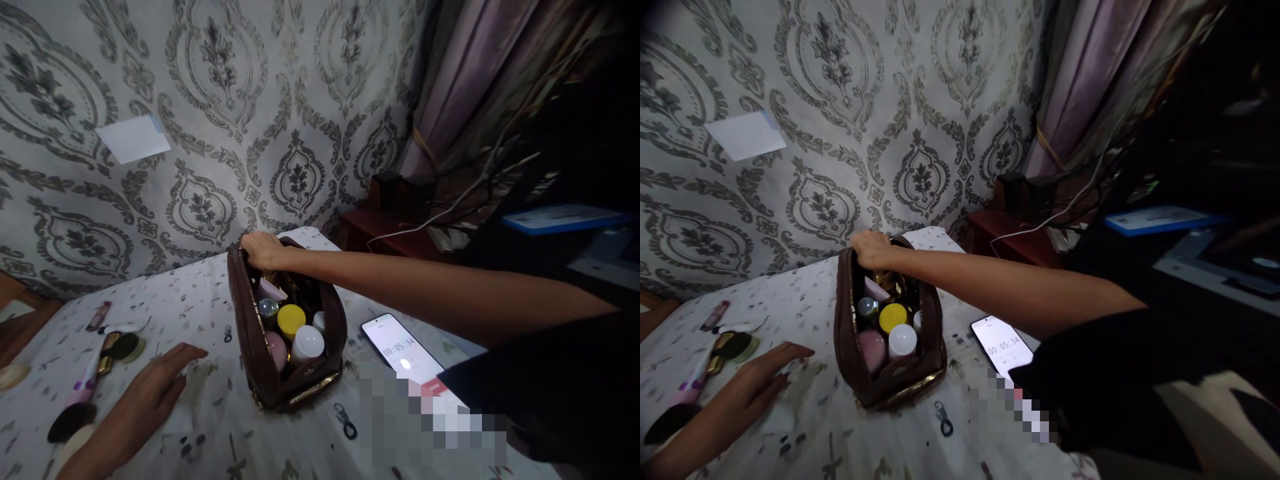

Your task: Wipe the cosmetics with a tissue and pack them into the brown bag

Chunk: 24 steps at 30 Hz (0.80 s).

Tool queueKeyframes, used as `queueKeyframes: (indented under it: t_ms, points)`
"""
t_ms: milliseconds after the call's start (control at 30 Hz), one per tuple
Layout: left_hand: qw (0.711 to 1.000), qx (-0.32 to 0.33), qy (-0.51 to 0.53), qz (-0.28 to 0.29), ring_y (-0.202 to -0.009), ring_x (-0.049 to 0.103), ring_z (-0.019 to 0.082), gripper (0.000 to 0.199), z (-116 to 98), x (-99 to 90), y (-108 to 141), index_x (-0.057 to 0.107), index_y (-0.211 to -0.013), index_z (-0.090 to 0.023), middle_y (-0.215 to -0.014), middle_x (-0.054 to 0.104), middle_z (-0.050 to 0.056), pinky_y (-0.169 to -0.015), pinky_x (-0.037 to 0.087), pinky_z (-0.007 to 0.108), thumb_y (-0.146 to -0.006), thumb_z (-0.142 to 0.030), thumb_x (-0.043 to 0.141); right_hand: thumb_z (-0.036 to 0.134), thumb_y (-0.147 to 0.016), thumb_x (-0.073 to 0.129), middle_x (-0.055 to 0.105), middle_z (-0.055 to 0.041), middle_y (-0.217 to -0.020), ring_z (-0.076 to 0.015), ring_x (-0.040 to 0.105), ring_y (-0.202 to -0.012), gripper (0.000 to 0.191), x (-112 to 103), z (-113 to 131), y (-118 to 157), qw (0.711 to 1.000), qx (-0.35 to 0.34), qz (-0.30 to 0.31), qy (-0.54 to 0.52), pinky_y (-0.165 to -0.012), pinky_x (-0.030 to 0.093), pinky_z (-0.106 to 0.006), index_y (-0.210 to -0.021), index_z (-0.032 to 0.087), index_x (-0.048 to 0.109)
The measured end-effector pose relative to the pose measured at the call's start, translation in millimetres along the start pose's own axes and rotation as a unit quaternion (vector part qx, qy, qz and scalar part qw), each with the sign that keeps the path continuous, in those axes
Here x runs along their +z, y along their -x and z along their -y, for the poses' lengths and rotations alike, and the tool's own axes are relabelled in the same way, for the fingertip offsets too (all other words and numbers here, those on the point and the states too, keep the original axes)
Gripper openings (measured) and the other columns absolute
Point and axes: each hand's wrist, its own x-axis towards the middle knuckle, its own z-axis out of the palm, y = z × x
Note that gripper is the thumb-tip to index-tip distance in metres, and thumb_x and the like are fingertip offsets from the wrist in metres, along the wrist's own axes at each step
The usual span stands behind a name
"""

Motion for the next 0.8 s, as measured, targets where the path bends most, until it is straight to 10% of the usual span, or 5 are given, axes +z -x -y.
queueKeyframes:
  t_ms: [267, 533, 800]
  points:
    - [1.0, -0.011, 0.004, -0.014, -0.112, 0.067, 0.024, 0.034, 18.0, 4.6, 15.3, 0.065, -0.118, -0.029, -0.123, 0.07, 0.004, -0.098, 0.054, 0.038, -0.093, -0.032, 0.042, 0.031, -0.087, 0.06, 0.072, -0.0096, -0.093, -0.0217, 0.066, -0.089, 0.021, -20.9, -17.0, 46.6, 0.998, -0.064, 0.011, 0.009, -0.067, 0.043, -0.026, -0.095, 0.016, 0.072]
    - [1.0, -0.022, 0.008, -0.016, -0.114, 0.066, 0.025, 0.035, 18.2, 8.3, 22.8, 0.065, -0.12, -0.029, -0.125, 0.069, 0.005, -0.1, 0.052, 0.037, -0.093, -0.034, 0.043, -0.005, -0.071, 0.055, 0.072, -0.0031, -0.082, -0.0146, 0.065, -0.08, 0.03, -8.6, -8.0, 39.9, 0.983, -0.158, 0.021, -0.091, -0.067, 0.041, -0.02, -0.085, 0.013, 0.075]
    - [0.998, -0.052, 0.031, 0.017, -0.111, 0.066, 0.024, 0.039, -2.5, -10.3, 26.7, 0.064, -0.121, -0.027, -0.126, 0.067, 0.007, -0.093, 0.054, 0.031, -0.094, -0.028, 0.036, 0.016, -0.083, 0.064, 0.071, -0.0036, -0.079, -0.0134, 0.061, -0.072, 0.017, -0.4, -15.7, 26.0, 0.995, -0.068, -0.002, -0.074, -0.064, 0.038, -0.021, -0.095, 0.011, 0.075]
